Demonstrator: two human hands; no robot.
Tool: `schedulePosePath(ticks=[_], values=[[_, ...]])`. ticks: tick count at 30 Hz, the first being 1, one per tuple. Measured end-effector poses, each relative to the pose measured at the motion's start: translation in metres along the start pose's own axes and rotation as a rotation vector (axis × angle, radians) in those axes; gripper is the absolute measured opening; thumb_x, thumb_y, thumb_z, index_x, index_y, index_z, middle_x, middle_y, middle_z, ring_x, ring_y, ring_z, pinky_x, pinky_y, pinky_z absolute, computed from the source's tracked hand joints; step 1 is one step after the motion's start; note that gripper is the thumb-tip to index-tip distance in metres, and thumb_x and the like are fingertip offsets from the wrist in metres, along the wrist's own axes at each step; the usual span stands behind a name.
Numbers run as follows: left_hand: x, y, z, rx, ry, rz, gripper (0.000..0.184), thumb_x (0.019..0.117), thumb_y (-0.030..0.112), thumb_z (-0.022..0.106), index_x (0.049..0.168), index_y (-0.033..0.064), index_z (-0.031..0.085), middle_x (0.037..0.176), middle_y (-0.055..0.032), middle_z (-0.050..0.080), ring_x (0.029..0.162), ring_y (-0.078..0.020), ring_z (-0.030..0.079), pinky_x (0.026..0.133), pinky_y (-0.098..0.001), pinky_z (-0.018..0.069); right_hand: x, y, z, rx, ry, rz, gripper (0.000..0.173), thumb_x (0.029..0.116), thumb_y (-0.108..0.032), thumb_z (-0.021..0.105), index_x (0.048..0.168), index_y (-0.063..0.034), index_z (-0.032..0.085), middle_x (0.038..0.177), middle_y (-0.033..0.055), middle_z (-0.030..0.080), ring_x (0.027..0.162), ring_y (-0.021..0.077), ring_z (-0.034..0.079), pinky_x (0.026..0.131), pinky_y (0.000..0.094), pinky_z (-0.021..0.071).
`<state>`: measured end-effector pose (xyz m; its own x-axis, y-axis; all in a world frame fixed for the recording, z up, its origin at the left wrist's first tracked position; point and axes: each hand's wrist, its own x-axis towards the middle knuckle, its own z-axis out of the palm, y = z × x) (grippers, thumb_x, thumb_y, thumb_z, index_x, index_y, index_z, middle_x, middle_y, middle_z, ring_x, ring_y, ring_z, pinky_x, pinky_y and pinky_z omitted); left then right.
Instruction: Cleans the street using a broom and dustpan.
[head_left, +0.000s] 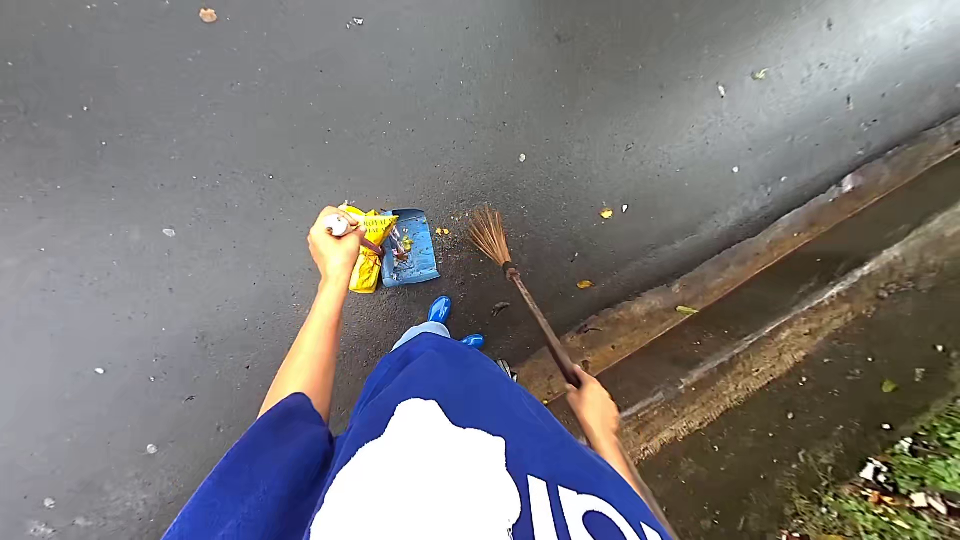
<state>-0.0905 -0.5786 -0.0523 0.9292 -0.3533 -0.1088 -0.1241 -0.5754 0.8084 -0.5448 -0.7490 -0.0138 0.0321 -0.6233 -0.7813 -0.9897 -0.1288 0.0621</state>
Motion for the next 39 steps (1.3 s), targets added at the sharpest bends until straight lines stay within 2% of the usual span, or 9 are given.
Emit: schedulePosePath(ticks=[8,13,21,23,26,28,31,36,39], values=[[0.001,0.038,0.053,-0.025,-0.081,-0.072,0.027,0.0849,0.01,0.077,0.107,-0.0014,0.069,0.105,-0.0176,0.071,0.102,-0.0315,0.067,0.09,-0.0581,0.0502,-0.028,-0.026,-0.01,-0.074,-0.246,-0.148,0.052,0.1056,-0.025,0.056,0.157,-0.026,0.047,0.151,0.0104,0.057,0.135,0.0353,0.057,0.11,0.0599,0.0438],[0.022,0.044,0.06,-0.27,-0.083,0.001,0.027,0.0776,-0.005,0.076,0.1,-0.003,0.061,0.096,-0.0067,0.065,0.09,-0.0108,0.062,0.083,-0.0324,0.0544,-0.061,0.055,-0.062,0.184,-0.182,-0.063,0.048,0.0993,-0.023,0.069,0.146,-0.0267,0.061,0.138,0.0135,0.067,0.127,0.0394,0.062,0.106,0.0665,0.0447],[0.066,0.116,0.137,-0.39,-0.23,0.023,0.028,0.0814,-0.006,0.073,0.094,0.0119,0.056,0.088,0.0045,0.064,0.075,-0.0042,0.063,0.064,-0.0237,0.0559,-0.064,0.188,-0.028,0.718,-0.046,0.494,0.045,0.1048,-0.021,0.063,0.15,-0.0225,0.056,0.113,0.0195,0.067,0.065,0.0221,0.054,0.06,0.0425,0.0461],[0.076,0.149,0.174,-0.379,-0.281,0.04,0.028,0.0815,-0.006,0.072,0.094,0.0124,0.055,0.088,0.004,0.064,0.073,-0.005,0.063,0.061,-0.0241,0.0556,-0.043,0.205,-0.015,0.714,0.038,0.582,0.044,0.1051,-0.023,0.062,0.148,-0.0198,0.057,0.116,0.0222,0.067,0.075,0.0287,0.06,0.067,0.0487,0.0496],[0.082,0.197,0.245,-0.347,-0.355,0.134,0.031,0.0789,-0.009,0.072,0.092,0.0116,0.054,0.084,0.0042,0.064,0.07,-0.0035,0.063,0.058,-0.0222,0.0544,0.006,0.204,-0.013,0.707,0.104,0.71,0.045,0.103,-0.022,0.06,0.146,-0.0115,0.059,0.141,0.0292,0.059,0.129,0.0485,0.057,0.105,0.0687,0.0418],[0.081,0.221,0.302,-0.305,-0.436,0.243,0.03,0.0768,-0.009,0.073,0.094,0.0077,0.055,0.085,0.0028,0.064,0.071,-0.0036,0.063,0.061,-0.0228,0.0552,0.058,0.191,-0.009,0.752,0.07,0.739,0.044,0.1014,-0.024,0.059,0.143,-0.0099,0.061,0.141,0.0289,0.059,0.132,0.048,0.056,0.105,0.069,0.0415],[0.075,0.249,0.393,-0.216,-0.565,0.405,0.029,0.0759,-0.007,0.073,0.101,-0.0049,0.058,0.09,-0.005,0.063,0.077,-0.0077,0.06,0.069,-0.0267,0.0532,0.124,0.168,-0.01,0.905,-0.056,0.61,0.044,0.1004,-0.022,0.06,0.143,-0.0123,0.062,0.135,0.0258,0.064,0.121,0.0437,0.063,0.1,0.065,0.048],[0.072,0.294,0.508,-0.192,-0.641,0.429,0.026,0.0742,-0.01,0.072,0.095,-0.0036,0.058,0.089,-0.0058,0.064,0.082,-0.0098,0.061,0.075,-0.0296,0.0545,0.122,0.212,-0.044,1.36,-0.173,0.545,0.044,0.1061,-0.018,0.059,0.149,-0.0144,0.054,0.102,0.013,0.065,0.061,0.0155,0.049,0.054,0.0332,0.0436],[0.081,0.328,0.546,-0.183,-0.668,0.416,0.027,0.0752,-0.009,0.073,0.096,-0.0009,0.056,0.089,-0.0046,0.064,0.079,-0.0097,0.061,0.071,-0.0295,0.0542,0.11,0.254,-0.081,1.311,-0.119,0.587,0.043,0.1068,-0.018,0.058,0.15,-0.0174,0.054,0.103,0.014,0.066,0.058,0.0153,0.046,0.053,0.0337,0.0411]])
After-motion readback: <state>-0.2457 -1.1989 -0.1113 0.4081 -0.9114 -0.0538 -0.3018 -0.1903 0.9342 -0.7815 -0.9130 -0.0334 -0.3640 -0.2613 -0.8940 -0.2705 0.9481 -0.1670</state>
